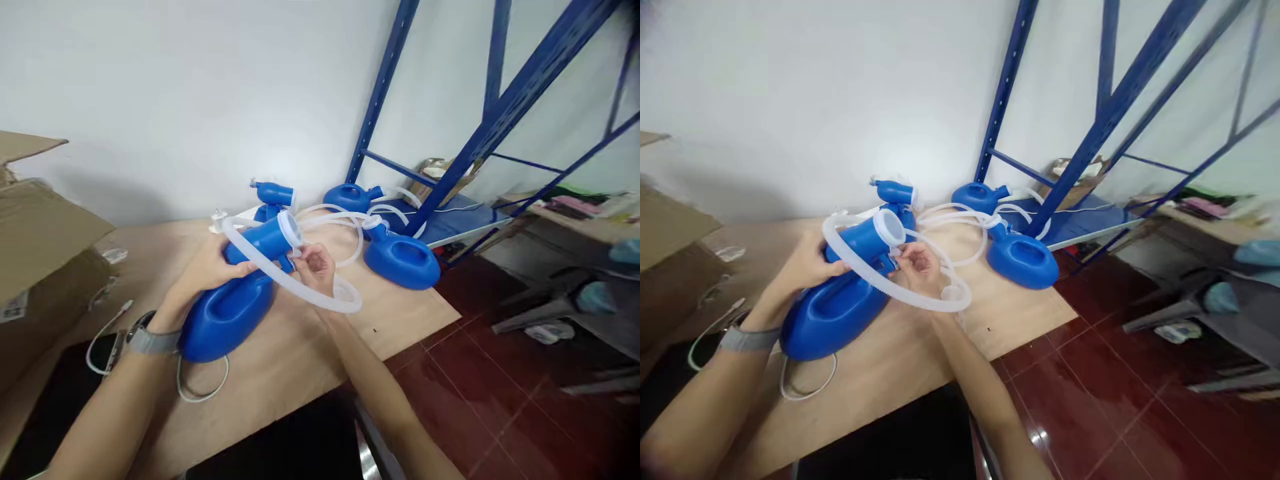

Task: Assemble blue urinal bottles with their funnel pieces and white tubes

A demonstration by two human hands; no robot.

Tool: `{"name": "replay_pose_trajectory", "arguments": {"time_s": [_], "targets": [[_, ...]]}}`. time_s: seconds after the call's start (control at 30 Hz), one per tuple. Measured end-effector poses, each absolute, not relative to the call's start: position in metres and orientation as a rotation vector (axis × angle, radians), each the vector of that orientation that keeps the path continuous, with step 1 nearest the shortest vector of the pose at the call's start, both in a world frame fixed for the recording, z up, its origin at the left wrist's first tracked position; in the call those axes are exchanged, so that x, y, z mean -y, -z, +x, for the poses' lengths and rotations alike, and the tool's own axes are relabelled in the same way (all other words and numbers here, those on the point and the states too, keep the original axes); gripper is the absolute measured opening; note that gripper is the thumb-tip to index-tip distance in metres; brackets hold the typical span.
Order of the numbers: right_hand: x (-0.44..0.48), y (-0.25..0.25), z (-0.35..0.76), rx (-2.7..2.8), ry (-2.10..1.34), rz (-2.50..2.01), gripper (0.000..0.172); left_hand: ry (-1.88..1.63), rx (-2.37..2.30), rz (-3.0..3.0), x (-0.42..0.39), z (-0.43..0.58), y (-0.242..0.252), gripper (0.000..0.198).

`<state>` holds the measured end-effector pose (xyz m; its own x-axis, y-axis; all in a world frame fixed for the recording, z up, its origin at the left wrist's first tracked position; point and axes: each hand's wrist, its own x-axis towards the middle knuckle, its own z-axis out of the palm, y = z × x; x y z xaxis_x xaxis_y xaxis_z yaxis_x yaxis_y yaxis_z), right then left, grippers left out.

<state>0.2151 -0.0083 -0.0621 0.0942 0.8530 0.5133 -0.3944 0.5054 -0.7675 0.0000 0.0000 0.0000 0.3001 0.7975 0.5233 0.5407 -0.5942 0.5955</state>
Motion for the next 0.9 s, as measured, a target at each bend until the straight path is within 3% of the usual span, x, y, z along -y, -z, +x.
{"name": "replay_pose_trajectory", "arguments": {"time_s": [0.27, 0.6, 0.73, 0.9], "targets": [[0.012, 0.060, 0.213, 1.198, -0.943, -0.507, 0.038, -1.193, -1.261, 2.218, -0.002, 0.000, 0.006, 0.066], [0.016, 0.071, 0.219, 1.080, -0.876, -0.607, 0.021, -1.214, -1.254, 2.265, 0.006, 0.013, -0.006, 0.051], [0.025, 0.074, 0.221, 1.028, -0.925, -0.667, 0.030, -1.245, -1.259, 2.289, 0.007, 0.013, -0.006, 0.052], [0.028, 0.065, 0.225, 1.015, -0.885, -0.702, 0.024, -1.264, -1.301, 2.290, 0.008, 0.012, -0.007, 0.055]]}}
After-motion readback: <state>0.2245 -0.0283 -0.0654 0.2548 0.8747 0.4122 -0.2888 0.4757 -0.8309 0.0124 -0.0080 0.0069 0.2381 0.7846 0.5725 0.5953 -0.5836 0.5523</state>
